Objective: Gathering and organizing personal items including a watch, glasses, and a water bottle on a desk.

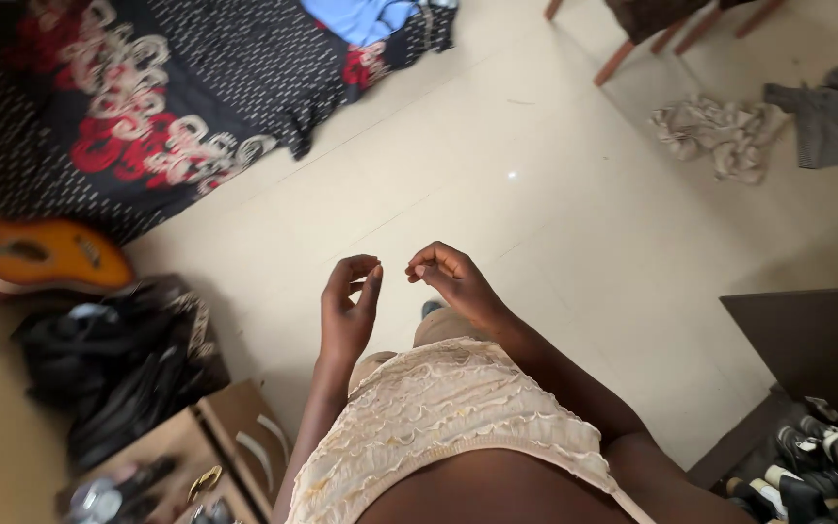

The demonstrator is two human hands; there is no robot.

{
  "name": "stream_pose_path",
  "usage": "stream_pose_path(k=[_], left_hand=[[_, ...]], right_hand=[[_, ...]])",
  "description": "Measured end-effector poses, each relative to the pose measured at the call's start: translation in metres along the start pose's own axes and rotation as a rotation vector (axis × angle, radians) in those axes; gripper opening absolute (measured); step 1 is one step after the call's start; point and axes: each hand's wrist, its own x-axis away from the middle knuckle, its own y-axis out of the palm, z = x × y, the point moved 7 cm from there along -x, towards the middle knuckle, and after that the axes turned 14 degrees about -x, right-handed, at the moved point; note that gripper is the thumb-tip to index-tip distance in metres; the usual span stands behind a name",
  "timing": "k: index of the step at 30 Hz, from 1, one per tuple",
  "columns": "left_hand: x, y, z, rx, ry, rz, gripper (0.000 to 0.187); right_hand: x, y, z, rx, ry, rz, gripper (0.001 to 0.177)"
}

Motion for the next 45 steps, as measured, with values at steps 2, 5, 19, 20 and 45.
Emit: stream_pose_path(k=[2,5,19,20,45], left_hand=[[-0.02,0.036,0.007,0.0,0.013,-0.039,0.022],[-0.05,0.083,0.017,0.002,0.041,-0.081,0.023],[-0.226,0.23,0.089,-0.036,0.13,-0.324,0.023],[-0.244,0.241,0.091,-0.03,0.147,-0.349,0.023],[-0.675,0.501,0.206,0.06,0.269,-0.533,0.022]], right_hand=[[-0.002,-0.04,-0.013,0.038,0.006,0.048,0.017],[-0.011,-0.095,-0.03,0.082,-0.022,0.082,0.016],[-0.109,-0.237,-0.123,-0.051,-0.199,0.314,0.015],[-0.122,-0.249,-0.129,-0.087,-0.209,0.316,0.015],[-0.411,-0.573,-0.323,-0.115,-0.269,0.597,0.022]])
